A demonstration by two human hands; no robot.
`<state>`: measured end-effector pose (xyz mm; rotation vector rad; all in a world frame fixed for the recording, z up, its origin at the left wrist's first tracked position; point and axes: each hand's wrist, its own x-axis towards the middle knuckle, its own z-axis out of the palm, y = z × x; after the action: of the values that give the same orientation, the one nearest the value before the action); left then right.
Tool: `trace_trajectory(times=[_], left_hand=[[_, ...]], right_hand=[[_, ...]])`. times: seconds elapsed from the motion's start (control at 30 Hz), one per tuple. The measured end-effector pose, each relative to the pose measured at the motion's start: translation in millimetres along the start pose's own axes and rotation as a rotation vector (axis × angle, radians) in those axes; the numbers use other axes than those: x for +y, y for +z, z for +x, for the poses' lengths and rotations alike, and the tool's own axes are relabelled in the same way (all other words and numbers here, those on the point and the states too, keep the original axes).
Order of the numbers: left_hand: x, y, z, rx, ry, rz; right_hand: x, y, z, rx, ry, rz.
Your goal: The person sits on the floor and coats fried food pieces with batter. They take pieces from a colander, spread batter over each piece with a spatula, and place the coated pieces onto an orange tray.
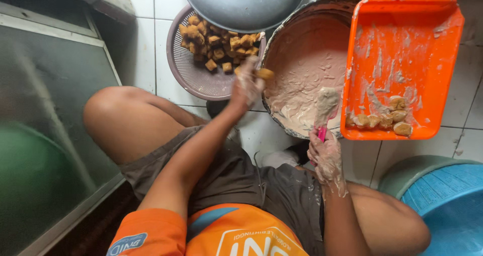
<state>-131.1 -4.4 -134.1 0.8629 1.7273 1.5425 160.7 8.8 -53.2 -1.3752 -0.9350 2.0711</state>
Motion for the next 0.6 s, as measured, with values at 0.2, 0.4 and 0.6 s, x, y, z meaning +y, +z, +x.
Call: trace_trajectory(times=[0.2,0.4,0.6], left_hand=[[82.8,59.1,-77.7,-0.488,-0.008,0.311],[82.3,68.5,-105.5,-0.438,0.02,0.341],[39.3,79.7,-85.8,-0.492,-0.011,0.417]], right_hand=[[-0.8,14.5,-3.1,0.05,-0.081,-0.304],[-7.5,-9.1,-14.7,0.162,-0.164,0.023],[-30.5,-67.7,-37.5,-0.008,-0.335,0.155]])
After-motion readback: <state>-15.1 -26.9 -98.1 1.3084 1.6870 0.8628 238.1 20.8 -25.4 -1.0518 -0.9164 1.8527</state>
